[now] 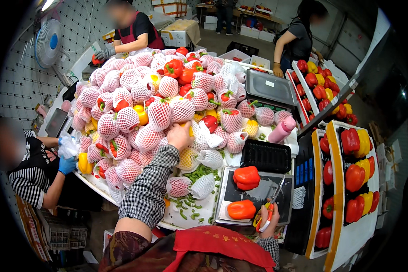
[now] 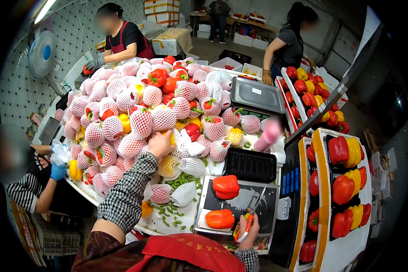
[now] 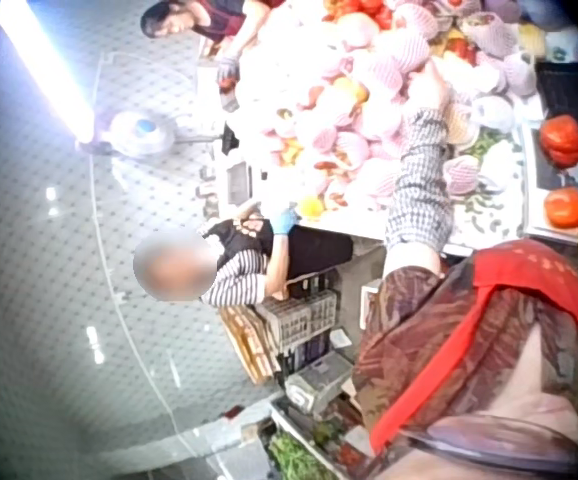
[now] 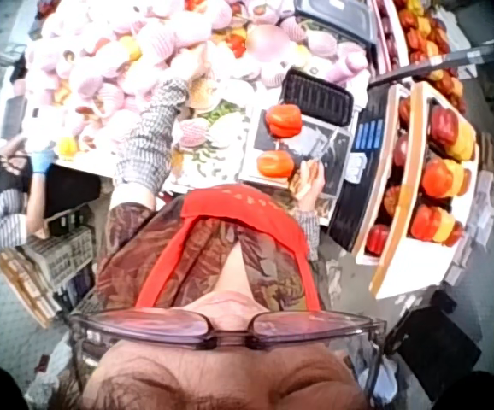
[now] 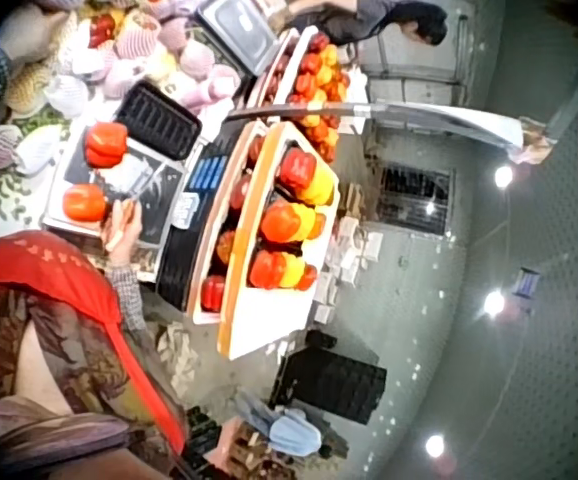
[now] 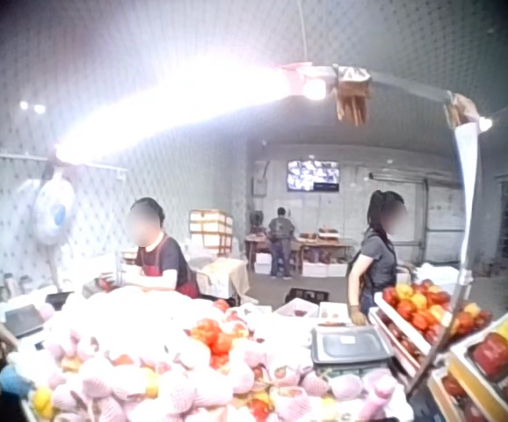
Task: The person sorts red and yellow bell peppers from a large pile of foam-wrapped produce, trims stems with scissors, weighs them on a scale, and places them into black plastic trays. The person also handles a white plastic bag and places trimmed stems into it.
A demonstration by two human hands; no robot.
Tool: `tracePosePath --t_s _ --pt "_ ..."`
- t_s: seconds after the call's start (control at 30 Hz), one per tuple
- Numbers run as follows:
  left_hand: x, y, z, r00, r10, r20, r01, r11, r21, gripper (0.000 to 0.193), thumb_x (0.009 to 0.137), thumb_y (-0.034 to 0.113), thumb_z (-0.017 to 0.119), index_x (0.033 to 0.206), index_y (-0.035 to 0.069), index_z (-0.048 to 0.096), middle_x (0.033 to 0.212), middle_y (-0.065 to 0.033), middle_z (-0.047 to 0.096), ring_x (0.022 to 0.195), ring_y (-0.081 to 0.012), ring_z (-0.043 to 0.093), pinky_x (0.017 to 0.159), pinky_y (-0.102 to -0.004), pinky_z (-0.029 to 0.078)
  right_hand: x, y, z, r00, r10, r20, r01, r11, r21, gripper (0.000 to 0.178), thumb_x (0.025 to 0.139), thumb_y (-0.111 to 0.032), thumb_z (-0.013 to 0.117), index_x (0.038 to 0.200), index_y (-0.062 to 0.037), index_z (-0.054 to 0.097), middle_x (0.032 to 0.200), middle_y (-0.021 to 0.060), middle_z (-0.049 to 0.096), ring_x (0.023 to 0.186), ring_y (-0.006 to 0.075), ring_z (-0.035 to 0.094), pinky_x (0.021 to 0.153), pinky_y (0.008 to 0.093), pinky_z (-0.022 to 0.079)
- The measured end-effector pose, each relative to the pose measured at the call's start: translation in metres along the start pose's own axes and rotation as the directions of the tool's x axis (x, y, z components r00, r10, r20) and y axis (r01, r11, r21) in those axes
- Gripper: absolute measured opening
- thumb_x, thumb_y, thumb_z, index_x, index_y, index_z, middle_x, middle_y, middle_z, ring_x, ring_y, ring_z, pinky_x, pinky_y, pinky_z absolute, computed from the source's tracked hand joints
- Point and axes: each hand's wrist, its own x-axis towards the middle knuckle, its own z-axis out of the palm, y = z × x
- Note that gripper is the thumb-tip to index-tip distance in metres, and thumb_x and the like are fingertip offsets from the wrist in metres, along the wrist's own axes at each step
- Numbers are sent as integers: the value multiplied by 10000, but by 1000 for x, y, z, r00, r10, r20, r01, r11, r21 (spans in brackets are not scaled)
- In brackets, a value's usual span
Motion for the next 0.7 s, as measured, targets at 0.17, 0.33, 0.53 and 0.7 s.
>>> tracePosePath --t_s 0.17,0.33,0.53,0.7 --pt "0 -19 -5 996 76 56 -72 995 -66 766 747 520 766 1389 164 549 1148 -273 644 1022 -415 667 902 -486 532 4 2 0 999 -34 14 34 999 -30 383 970 -113 627 1319 7 527 749 -4 540 565 55 497 497 217 410" --pt "-2 -22 -10 988 133 82 -114 972 -205 752 740 476 780 1375 145 553 1169 -252 640 1064 -401 647 928 -474 516 3 -2 -1 999 -42 -9 43 999 17 370 970 -109 618 1310 10 533 744 -3 541 568 53 505 495 217 412" --pt "-37 -24 -22 948 56 -313 -254 728 -637 664 794 347 800 1333 65 533 1159 -208 642 1050 -366 651 893 -438 536 2 -15 -13 992 -96 -84 97 995 12 354 962 -101 615 1296 -9 541 750 -3 546 566 50 514 496 205 418" --pt "-71 -3 -34 996 -53 72 34 -513 -857 583 966 412 633 1378 28 481 1290 -132 622 1151 -307 637 970 -444 536 -12 -52 -16 976 -171 -133 159 982 -100 404 919 -75 652 1304 -4 550 762 -4 543 584 54 523 513 210 431"
